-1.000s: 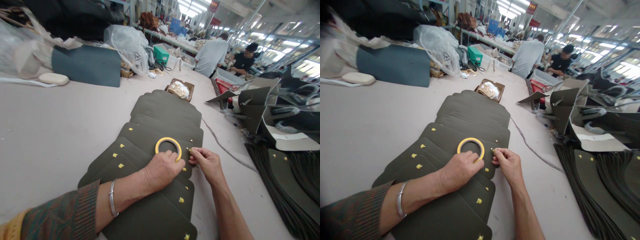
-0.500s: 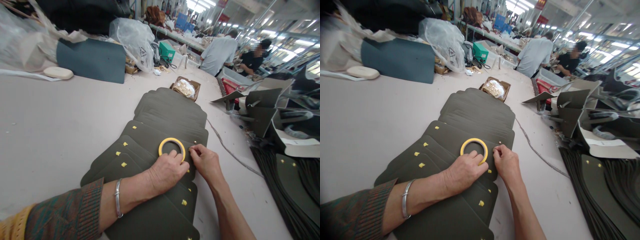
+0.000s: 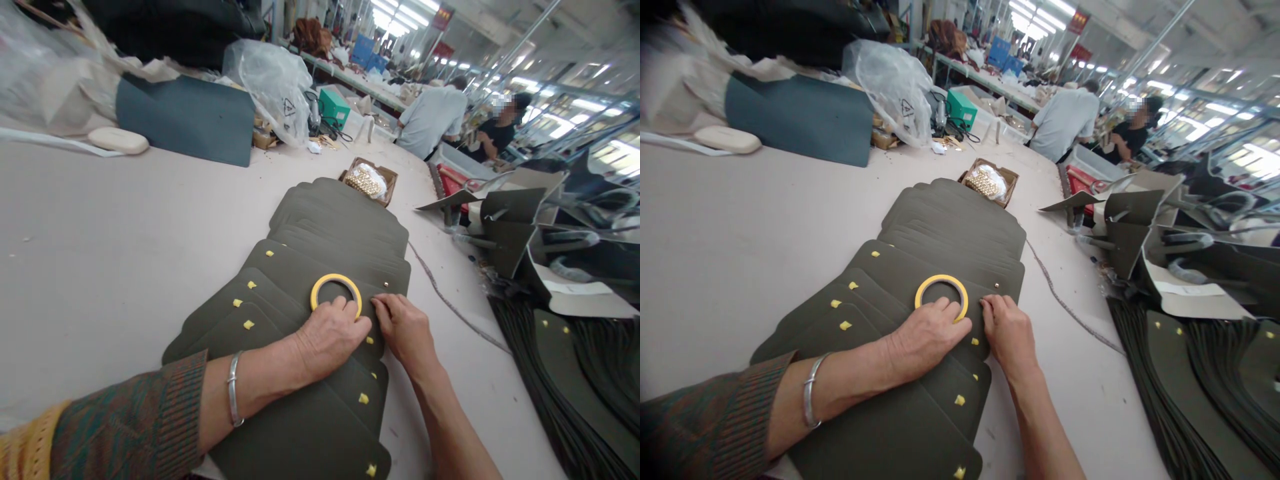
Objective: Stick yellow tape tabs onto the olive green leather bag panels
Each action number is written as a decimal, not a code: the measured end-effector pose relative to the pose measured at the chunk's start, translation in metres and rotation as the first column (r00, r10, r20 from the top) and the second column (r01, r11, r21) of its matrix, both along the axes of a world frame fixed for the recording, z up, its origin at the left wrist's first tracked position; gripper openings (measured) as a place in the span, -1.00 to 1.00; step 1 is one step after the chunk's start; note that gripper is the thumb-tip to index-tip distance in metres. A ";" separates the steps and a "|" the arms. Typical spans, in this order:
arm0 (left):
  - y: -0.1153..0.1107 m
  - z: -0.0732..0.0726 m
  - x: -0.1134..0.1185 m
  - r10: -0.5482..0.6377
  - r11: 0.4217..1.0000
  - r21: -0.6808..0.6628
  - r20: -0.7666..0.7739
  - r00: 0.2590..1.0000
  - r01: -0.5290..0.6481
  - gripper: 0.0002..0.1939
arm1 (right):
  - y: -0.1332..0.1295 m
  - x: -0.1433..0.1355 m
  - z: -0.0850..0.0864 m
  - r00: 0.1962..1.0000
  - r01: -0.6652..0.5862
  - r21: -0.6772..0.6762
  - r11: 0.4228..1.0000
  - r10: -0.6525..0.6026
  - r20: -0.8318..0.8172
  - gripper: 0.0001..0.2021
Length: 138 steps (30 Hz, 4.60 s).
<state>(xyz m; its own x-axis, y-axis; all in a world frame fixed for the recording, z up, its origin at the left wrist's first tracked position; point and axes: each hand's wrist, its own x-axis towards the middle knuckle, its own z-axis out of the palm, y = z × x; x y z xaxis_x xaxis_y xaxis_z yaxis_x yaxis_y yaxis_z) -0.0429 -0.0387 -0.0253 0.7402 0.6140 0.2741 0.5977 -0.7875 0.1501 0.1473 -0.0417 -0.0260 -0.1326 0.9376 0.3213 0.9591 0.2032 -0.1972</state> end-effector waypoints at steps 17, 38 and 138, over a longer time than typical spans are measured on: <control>0.020 0.026 -0.020 -0.091 0.993 -0.067 0.112 0.989 0.099 -0.83 | -0.047 -0.010 0.018 0.906 0.003 -0.379 0.925 -0.163 -0.390 -0.78; 0.000 0.024 -0.009 -0.140 0.964 -0.166 0.340 0.930 0.206 -0.84 | -0.066 -0.033 0.017 0.965 -0.081 0.385 0.919 0.169 -0.200 -0.86; 0.011 0.017 -0.002 -0.111 0.993 -0.008 0.273 0.956 0.118 -0.78 | -0.048 -0.040 0.013 0.633 0.149 -0.076 0.986 -0.155 -0.759 -0.85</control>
<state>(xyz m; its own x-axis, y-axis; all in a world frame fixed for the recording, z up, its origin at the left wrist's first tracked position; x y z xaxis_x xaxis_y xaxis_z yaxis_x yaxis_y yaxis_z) -0.0452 -0.0279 -0.0084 0.7058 0.5384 0.4605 0.4377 -0.8424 0.3141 0.1071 -0.0901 -0.0127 0.3004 0.9239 0.2369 0.4871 0.0649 -0.8709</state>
